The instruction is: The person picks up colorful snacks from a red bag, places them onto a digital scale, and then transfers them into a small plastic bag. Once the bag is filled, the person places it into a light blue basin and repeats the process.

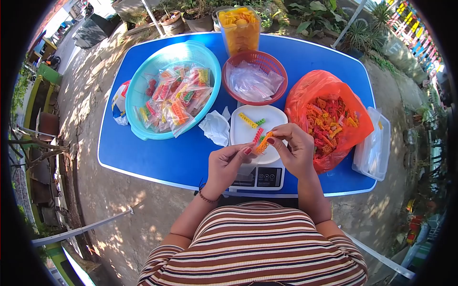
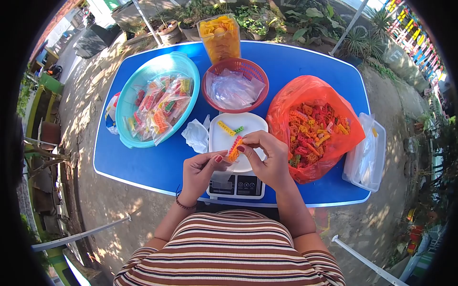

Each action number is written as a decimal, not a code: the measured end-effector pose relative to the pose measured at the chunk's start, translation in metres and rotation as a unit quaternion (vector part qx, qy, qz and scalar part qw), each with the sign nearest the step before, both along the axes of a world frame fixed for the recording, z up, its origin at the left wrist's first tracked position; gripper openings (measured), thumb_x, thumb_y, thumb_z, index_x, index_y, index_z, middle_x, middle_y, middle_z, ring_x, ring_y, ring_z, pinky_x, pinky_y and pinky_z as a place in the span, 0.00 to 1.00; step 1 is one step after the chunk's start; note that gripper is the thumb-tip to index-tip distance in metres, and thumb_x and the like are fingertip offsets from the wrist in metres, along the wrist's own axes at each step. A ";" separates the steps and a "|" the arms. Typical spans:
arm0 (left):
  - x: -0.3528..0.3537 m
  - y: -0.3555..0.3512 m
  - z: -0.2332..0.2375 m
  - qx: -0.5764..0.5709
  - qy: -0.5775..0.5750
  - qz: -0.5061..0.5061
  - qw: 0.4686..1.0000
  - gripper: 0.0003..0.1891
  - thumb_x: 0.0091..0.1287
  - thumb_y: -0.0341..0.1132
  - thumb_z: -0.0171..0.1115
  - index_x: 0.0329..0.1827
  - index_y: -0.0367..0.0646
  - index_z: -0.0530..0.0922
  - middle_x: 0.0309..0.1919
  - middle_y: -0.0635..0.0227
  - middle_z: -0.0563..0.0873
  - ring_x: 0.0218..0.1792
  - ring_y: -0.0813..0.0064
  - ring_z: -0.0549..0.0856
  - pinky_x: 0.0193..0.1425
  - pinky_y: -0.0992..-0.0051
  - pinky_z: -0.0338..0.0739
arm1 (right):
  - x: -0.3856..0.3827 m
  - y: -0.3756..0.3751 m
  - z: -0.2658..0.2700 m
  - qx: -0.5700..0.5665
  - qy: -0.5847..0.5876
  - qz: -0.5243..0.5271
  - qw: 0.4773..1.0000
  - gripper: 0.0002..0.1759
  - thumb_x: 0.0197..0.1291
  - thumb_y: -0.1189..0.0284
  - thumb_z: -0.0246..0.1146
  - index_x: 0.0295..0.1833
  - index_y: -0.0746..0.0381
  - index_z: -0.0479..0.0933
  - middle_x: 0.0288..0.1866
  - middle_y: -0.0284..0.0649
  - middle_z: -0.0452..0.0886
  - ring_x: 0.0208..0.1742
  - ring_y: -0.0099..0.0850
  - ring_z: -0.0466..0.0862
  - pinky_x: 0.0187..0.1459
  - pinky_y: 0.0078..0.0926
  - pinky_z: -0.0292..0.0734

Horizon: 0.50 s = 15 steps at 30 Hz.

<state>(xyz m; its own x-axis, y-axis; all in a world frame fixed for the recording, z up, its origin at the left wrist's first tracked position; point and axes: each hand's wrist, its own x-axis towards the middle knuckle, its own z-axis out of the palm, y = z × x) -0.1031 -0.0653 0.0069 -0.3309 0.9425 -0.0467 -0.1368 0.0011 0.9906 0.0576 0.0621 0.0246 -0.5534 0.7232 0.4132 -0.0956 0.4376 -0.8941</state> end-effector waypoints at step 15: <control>0.000 0.001 -0.006 0.002 -0.018 0.019 1.000 0.13 0.75 0.32 0.65 0.57 0.34 0.85 0.44 0.64 0.92 0.39 0.84 0.87 0.46 0.82 0.83 | -0.005 -0.012 0.000 0.081 -0.050 0.059 0.994 0.09 0.57 0.82 0.72 0.43 0.66 0.82 0.43 0.47 0.85 0.43 0.37 0.87 0.47 0.27 0.81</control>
<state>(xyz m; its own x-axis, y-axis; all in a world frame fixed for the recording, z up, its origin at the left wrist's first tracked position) -0.1029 -0.0644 0.0013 -0.3647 0.9294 -0.0559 -0.1724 -0.0084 0.9850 0.0525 0.0501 0.0247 -0.6740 0.5797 0.4580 -0.0685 0.5681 -0.8201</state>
